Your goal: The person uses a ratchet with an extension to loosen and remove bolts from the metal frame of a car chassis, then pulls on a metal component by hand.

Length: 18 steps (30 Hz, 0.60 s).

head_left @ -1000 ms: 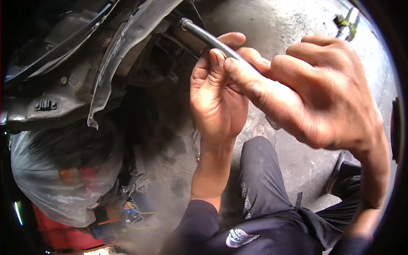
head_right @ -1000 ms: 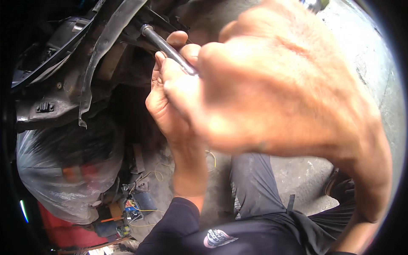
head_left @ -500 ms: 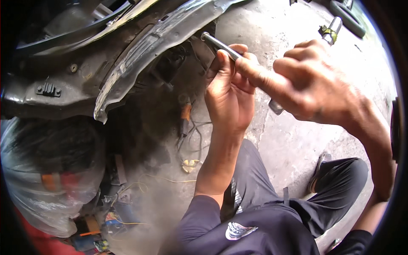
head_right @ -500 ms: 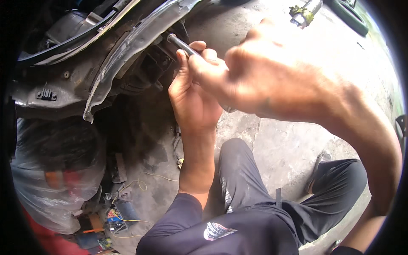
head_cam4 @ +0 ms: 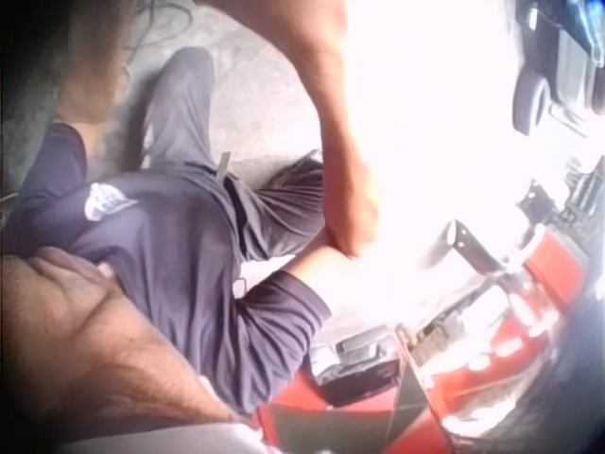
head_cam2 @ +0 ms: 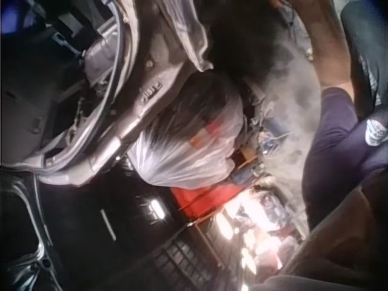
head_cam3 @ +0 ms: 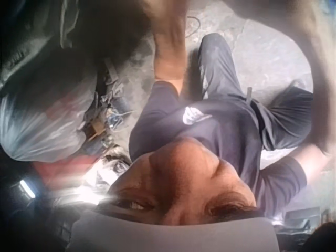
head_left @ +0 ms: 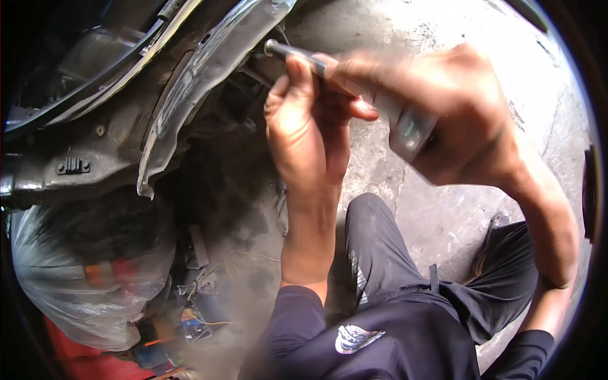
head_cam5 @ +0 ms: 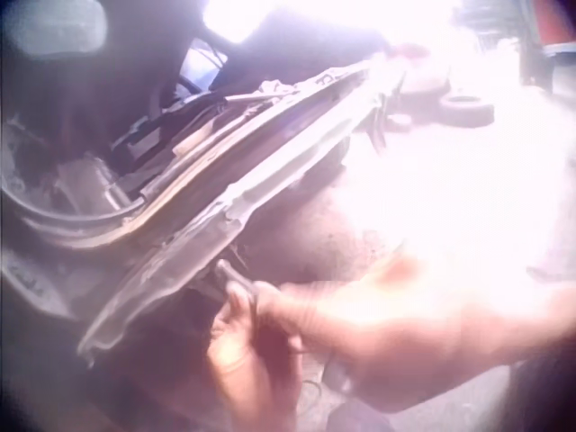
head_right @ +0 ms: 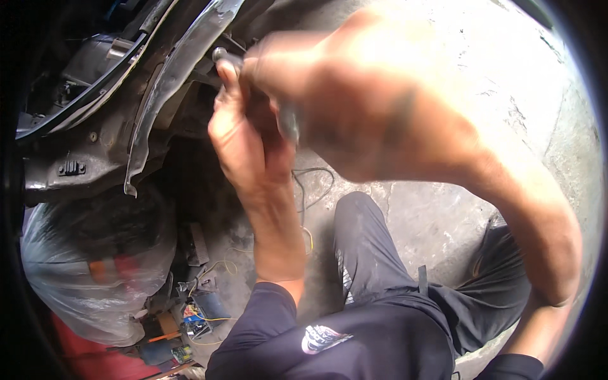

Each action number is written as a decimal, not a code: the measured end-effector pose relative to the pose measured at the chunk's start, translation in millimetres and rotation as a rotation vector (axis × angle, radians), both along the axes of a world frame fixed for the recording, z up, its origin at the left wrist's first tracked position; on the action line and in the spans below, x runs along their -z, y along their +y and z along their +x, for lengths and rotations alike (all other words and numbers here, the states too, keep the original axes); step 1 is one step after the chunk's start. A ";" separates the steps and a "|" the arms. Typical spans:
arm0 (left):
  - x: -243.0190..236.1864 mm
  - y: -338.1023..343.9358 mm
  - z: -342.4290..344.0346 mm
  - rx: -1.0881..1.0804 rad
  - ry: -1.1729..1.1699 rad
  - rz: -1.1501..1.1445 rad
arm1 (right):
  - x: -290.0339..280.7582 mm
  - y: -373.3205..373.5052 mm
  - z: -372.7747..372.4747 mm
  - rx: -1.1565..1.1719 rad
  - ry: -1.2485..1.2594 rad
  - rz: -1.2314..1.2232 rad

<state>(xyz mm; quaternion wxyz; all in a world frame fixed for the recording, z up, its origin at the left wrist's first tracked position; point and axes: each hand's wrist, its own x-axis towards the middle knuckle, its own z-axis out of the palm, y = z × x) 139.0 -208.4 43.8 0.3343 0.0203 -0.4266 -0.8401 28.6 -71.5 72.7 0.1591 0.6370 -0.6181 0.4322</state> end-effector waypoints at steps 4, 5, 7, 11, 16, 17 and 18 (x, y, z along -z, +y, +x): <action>-9.6 1.4 -7.4 0.014 -0.096 -0.075 | 23.2 4.0 6.7 0.002 -0.529 -0.222; -10.6 -3.9 -10.3 0.034 -0.114 -0.142 | 27.6 6.2 8.4 0.005 -0.518 -0.187; -5.5 -14.8 -10.6 0.049 -0.143 -0.207 | 38.2 -3.3 3.4 -0.013 -0.499 -0.214; 16.3 -19.9 -1.6 -0.036 -0.208 -0.168 | 78.4 -16.4 13.8 -0.161 -0.608 -0.203; 45.0 -20.4 19.2 0.008 -0.233 -0.249 | 122.5 -13.8 43.3 -0.122 -0.654 -0.260; 49.2 -17.0 24.5 -0.016 -0.268 -0.300 | 127.2 -8.2 49.2 -0.079 -0.648 -0.206; 54.4 -13.4 29.1 -0.039 -0.303 -0.350 | 137.0 -6.8 55.3 -0.081 -0.668 -0.228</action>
